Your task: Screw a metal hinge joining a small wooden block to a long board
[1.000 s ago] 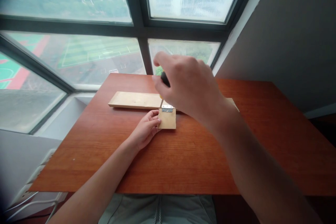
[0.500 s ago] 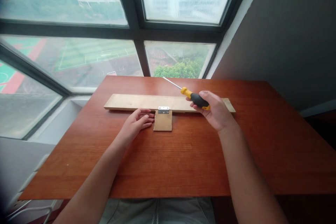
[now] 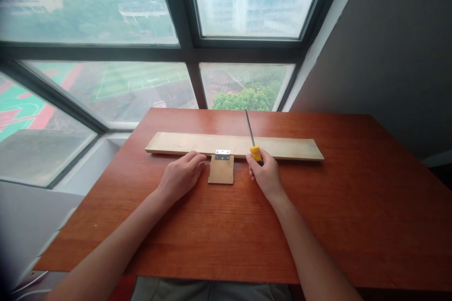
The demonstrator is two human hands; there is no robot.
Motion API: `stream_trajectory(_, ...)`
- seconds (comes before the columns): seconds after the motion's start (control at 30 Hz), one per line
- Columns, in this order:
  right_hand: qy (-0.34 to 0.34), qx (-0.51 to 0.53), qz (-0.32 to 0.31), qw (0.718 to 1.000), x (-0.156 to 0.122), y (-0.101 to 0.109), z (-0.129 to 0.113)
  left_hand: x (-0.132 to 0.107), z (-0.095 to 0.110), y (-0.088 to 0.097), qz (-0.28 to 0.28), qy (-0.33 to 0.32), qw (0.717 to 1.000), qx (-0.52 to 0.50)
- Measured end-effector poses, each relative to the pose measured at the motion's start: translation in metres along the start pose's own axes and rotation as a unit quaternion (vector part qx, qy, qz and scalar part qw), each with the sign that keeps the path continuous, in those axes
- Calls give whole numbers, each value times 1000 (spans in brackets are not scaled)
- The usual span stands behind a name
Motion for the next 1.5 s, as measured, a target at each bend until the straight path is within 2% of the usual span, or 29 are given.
stream_trajectory(0.1,3,-22,7,1000,3,0,4,-1,8,-6,-15,-56,998,1)
stream_trajectory(0.17,1,-31,7,999,3,0,7,-1,8,-7,-15,-67,997,-27)
stream_trajectory(0.33,3,-41,6,999,3,0,9,-1,-2,-1,1,-19,985,-172)
stream_trajectory(0.43,3,-37,4,999,3,-1,9,-3,-5,-2,-6,7,977,-214)
stream_trajectory(0.6,-3,-19,5,1000,4,-2,11,0,13,1,-11,-59,987,-151)
stream_trajectory(0.73,-8,-11,4,1000,6,-3,11,18,25,13,19,-92,991,-99)
stream_trajectory(0.83,-11,-10,2,1000,7,-4,11,39,27,19,32,-76,990,-118)
stream_trajectory(0.9,-13,-7,0,1000,7,-4,10,53,22,20,44,-43,988,-144)
stream_trajectory(1.03,-18,2,-7,1000,7,-6,10,74,10,2,0,20,980,-199)
stream_trajectory(1.13,-21,3,-9,1000,7,-7,10,86,6,-4,-13,35,986,-161)
stream_trajectory(1.33,-27,3,-8,1000,10,-6,13,100,1,-8,-32,64,997,-24)
stream_trajectory(1.4,-28,2,-9,1000,10,-6,13,101,0,-10,-44,65,996,-33)
stream_trajectory(1.5,-28,0,-9,1000,11,-7,13,96,2,-5,-41,51,993,-98)
Point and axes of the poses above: each hand's wrist, its own x-axis towards the middle knuckle, its own y-axis out of the back of the hand, z = x × y, the point moved 10 cm from there along x, towards the middle knuckle, and after that the axes turned 2 degrees about x, right-handed, at the moved point
